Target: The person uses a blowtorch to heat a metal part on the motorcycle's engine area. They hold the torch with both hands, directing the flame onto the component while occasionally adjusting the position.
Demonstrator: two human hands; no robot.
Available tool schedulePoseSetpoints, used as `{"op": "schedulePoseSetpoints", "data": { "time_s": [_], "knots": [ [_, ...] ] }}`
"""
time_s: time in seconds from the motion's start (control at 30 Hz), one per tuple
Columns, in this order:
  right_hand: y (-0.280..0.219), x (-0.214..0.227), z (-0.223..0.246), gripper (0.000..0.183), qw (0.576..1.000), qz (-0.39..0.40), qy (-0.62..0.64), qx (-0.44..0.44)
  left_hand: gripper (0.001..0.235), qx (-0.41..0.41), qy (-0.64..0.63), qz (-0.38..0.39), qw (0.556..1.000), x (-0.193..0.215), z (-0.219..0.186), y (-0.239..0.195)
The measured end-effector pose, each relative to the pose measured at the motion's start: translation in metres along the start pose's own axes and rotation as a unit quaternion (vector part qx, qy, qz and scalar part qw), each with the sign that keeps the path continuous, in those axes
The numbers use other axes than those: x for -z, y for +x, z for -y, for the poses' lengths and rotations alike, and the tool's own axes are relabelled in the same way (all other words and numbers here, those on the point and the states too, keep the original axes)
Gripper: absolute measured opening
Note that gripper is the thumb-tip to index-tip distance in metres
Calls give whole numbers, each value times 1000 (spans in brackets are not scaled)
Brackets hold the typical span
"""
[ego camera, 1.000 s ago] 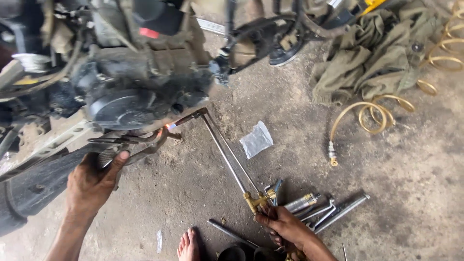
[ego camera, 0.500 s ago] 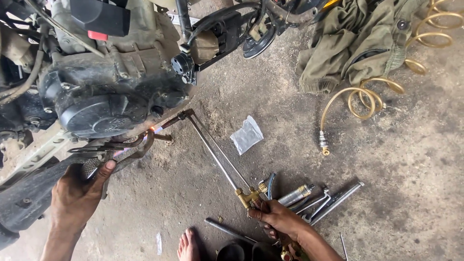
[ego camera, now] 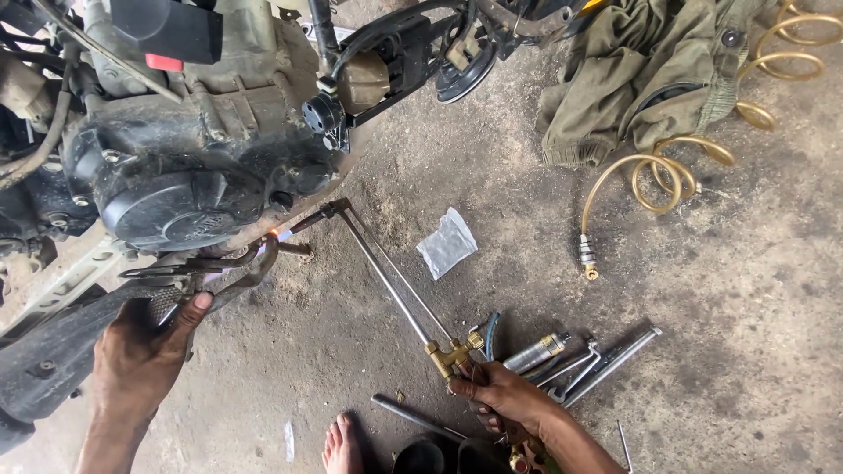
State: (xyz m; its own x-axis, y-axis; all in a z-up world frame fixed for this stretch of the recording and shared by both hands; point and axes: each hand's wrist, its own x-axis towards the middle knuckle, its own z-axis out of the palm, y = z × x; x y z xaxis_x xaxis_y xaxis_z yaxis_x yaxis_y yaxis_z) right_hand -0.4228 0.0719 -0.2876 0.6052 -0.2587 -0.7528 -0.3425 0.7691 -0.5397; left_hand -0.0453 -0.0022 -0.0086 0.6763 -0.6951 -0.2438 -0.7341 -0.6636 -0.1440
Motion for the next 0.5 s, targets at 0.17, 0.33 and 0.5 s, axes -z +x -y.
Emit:
{"op": "schedulePoseSetpoints", "data": {
  "time_s": [0.17,0.33,0.5],
  "knots": [
    [-3,-1,2,59,999,9,37,8,87,6,-16,-1,1000,7,-10,-10],
    [-7,-1,3,48,993,26,119,0,87,-21,-18,-25,999,-6,4,0],
    [-6,0,-2,41,990,31,134,32,85,-10,-31,25,999,7,-11,-11]
  ]
}}
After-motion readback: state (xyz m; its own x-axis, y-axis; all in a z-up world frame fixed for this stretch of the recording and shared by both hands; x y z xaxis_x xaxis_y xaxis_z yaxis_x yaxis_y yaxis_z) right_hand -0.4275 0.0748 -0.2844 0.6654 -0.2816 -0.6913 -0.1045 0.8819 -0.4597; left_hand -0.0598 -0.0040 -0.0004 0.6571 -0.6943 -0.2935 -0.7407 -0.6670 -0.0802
